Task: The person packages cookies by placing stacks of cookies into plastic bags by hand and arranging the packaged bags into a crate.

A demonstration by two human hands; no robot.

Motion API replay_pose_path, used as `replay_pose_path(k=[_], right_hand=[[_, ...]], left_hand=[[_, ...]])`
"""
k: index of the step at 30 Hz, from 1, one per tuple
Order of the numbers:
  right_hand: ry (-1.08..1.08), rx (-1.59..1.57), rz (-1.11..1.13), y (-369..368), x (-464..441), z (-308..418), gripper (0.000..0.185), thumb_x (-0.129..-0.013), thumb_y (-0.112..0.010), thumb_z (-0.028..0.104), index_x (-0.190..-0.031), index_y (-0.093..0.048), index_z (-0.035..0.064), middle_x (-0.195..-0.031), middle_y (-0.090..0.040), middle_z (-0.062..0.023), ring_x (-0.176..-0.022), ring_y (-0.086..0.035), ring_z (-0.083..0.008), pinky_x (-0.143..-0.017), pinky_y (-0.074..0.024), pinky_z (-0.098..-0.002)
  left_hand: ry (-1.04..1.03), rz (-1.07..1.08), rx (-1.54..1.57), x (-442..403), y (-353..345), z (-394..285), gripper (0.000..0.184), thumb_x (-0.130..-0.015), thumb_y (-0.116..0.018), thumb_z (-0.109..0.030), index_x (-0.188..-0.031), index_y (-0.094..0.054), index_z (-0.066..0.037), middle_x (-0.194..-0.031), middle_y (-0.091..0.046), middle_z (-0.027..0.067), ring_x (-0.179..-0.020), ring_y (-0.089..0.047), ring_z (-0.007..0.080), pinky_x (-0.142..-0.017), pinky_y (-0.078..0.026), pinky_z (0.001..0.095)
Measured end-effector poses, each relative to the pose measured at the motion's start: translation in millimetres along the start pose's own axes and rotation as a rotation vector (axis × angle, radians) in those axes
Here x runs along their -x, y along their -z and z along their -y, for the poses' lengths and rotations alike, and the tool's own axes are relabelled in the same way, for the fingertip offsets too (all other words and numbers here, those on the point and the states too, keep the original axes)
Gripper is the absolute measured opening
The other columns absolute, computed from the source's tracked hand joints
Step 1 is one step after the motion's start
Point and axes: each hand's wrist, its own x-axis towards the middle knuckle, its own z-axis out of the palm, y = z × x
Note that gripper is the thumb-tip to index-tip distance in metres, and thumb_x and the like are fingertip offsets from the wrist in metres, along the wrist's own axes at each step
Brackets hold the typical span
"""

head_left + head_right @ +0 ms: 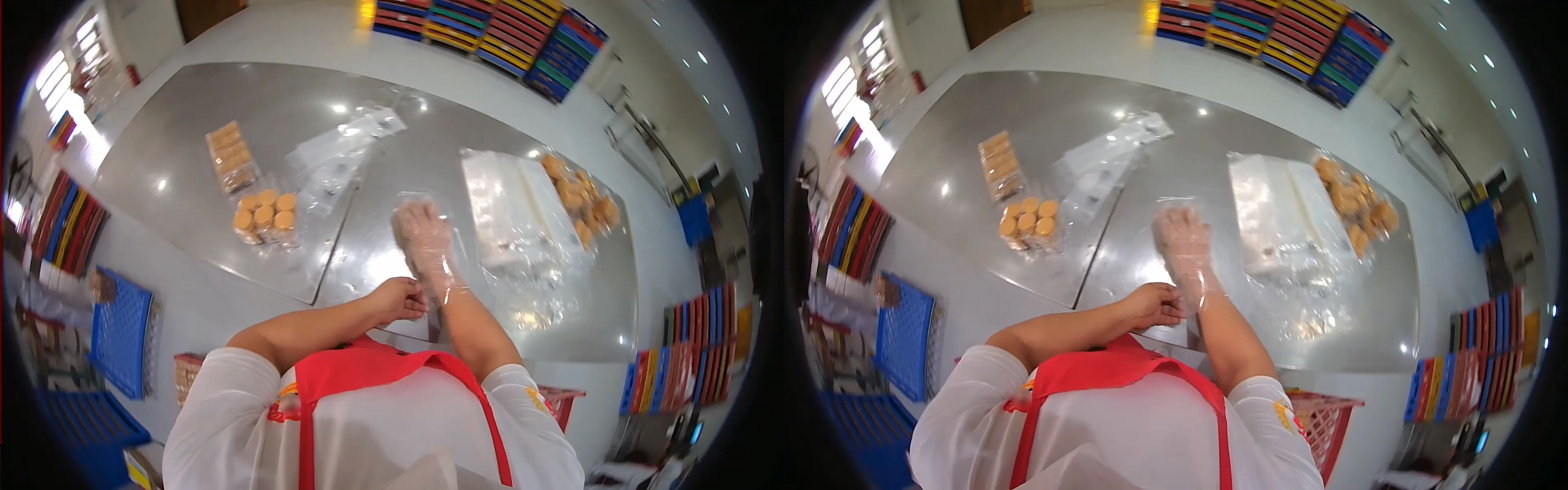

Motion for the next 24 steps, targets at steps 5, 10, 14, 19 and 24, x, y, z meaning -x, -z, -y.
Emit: replay_pose_path(k=[5, 10, 14, 19, 24], right_hand=[[0.044, 0.009, -0.160, -37.1, -24.4, -18.3, 0.041, -0.086, -0.055, 0.016, -0.127, -0.058, 0.0162, -0.132, -0.056, -0.0009, -0.126, -0.047, -0.0288, -0.091, -0.0454, -0.0496], [-0.011, 0.080, 0.006, -24.5, -44.0, -24.4, 0.051, -0.087, -0.052, 0.012, -0.139, -0.050, 0.0125, -0.145, -0.048, -0.0067, -0.138, -0.037, -0.0339, -0.107, -0.0389, -0.0539], [0.004, 0.087, -0.053, -10.4, -17.1, -20.7, 0.061, -0.084, -0.053, 0.003, -0.145, -0.042, 0.0034, -0.151, -0.039, -0.0191, -0.145, -0.026, -0.0400, -0.115, -0.0296, -0.0547], [-0.035, -0.412, 0.064, 22.5, 112.6, -19.0, 0.049, -0.081, -0.048, -0.007, -0.129, -0.053, -0.0055, -0.135, -0.052, -0.0271, -0.133, -0.042, -0.0456, -0.111, -0.0374, -0.0498], [-0.076, -0.620, 0.078, 22.4, 271.8, -22.8, 0.026, -0.082, -0.058, 0.003, -0.107, -0.064, 0.0014, -0.095, -0.066, -0.0148, -0.092, -0.063, -0.0345, -0.091, -0.0493, -0.0444]], left_hand=[[0.011, 0.010, -0.036, -0.1, -7.9, -15.4, 0.015, -0.098, -0.051, -0.018, -0.106, -0.052, -0.005, -0.093, -0.061, 0.0129, -0.088, -0.068, 0.0310, -0.075, -0.057, 0.0433], [-0.069, 0.068, -0.082, 10.9, 8.1, -11.2, 0.022, -0.097, -0.056, -0.018, -0.112, -0.055, -0.002, -0.100, -0.064, 0.0144, -0.094, -0.068, 0.0313, -0.081, -0.057, 0.0421], [-0.272, -0.020, -0.246, 95.9, 43.0, -16.8, 0.024, -0.096, -0.061, -0.020, -0.110, -0.057, -0.001, -0.103, -0.064, 0.0133, -0.093, -0.067, 0.0250, -0.083, -0.056, 0.0384], [-0.483, -0.581, -0.075, 224.7, 118.3, 41.4, 0.029, -0.097, -0.060, -0.026, -0.113, -0.060, -0.001, -0.103, -0.065, 0.0086, -0.101, -0.062, 0.0188, -0.090, -0.049, 0.0341], [-0.112, -0.947, -0.586, 265.9, 216.2, 185.6, 0.040, -0.097, -0.058, -0.034, -0.118, -0.060, 0.000, -0.106, -0.065, 0.0113, -0.100, -0.062, 0.0232, -0.085, -0.050, 0.0347]])
